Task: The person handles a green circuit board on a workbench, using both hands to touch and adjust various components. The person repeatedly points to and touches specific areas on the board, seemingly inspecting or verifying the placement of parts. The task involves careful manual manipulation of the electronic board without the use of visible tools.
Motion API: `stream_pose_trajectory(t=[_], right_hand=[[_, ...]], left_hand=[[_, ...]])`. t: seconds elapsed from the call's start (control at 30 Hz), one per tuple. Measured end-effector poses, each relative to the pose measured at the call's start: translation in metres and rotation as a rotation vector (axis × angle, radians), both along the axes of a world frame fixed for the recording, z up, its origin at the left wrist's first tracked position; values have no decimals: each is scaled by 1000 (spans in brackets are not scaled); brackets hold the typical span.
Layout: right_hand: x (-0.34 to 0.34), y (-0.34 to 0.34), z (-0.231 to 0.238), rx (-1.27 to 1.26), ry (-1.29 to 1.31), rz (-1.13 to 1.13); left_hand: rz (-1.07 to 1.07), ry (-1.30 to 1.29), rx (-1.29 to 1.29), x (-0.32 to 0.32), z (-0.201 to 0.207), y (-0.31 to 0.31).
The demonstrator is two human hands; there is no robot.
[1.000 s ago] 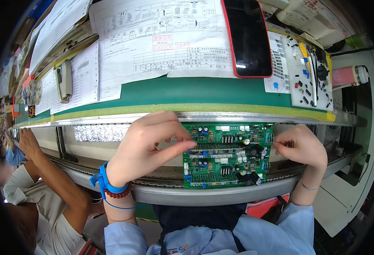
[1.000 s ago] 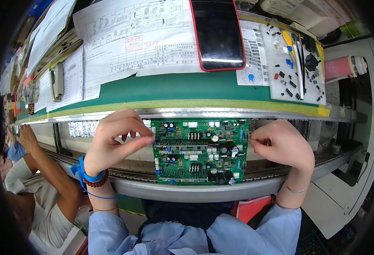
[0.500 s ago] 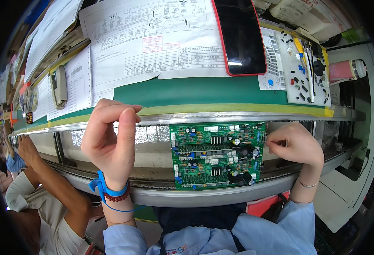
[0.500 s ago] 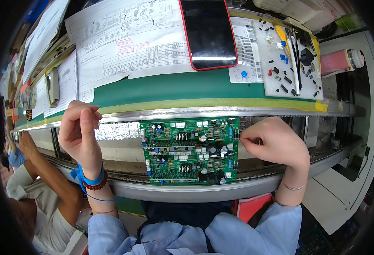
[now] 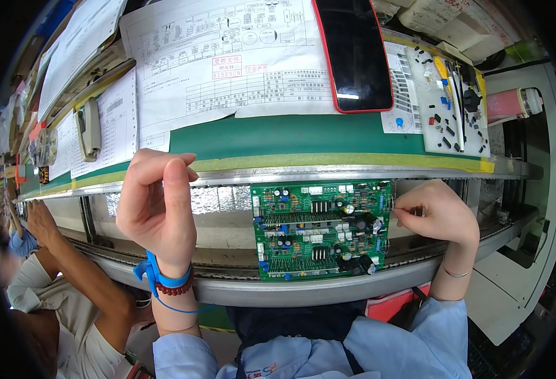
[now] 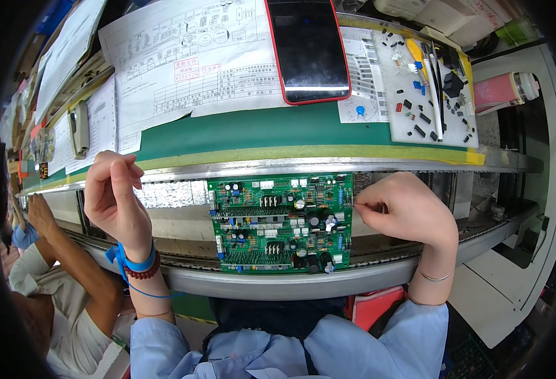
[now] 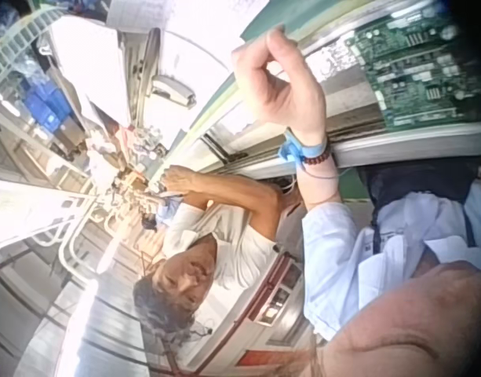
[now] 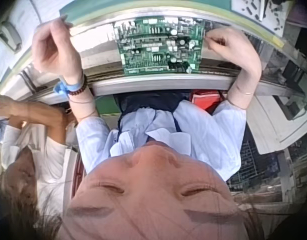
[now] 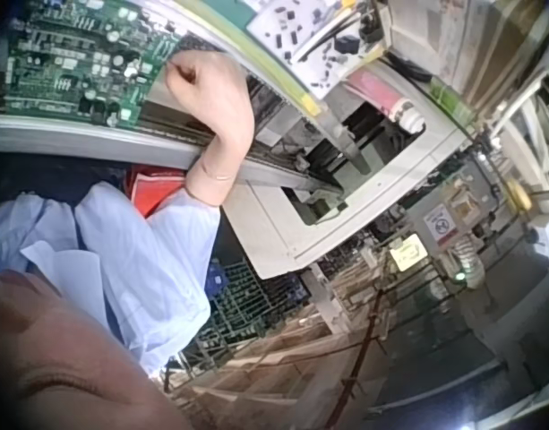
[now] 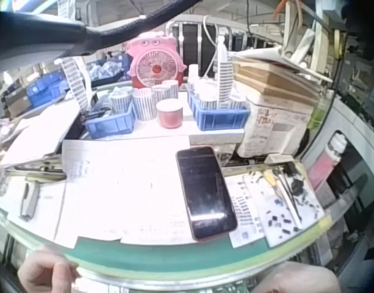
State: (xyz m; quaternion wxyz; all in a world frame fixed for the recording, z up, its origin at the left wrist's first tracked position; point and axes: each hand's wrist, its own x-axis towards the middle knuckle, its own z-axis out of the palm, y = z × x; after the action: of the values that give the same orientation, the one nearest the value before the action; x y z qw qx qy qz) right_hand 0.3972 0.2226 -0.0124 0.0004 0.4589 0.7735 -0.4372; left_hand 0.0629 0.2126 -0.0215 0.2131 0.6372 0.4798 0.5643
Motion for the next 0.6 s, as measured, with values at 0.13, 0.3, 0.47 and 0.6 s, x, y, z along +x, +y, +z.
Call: stream_pose_trajectory(t=[0.13, 0.3, 0.47, 0.6], right_hand=[[1, -1, -2, -4, 19, -9], [-1, -4, 1, -18, -4, -20], [-7, -4, 3, -91, -6, -30], [-4, -3, 2, -158, 40, -41]], left_hand=[[13, -14, 5, 2, 0, -1], [19, 100, 33, 2, -2, 2], [-107, -50, -13, -4, 8, 1], [-370, -13, 21, 3, 55, -75]])
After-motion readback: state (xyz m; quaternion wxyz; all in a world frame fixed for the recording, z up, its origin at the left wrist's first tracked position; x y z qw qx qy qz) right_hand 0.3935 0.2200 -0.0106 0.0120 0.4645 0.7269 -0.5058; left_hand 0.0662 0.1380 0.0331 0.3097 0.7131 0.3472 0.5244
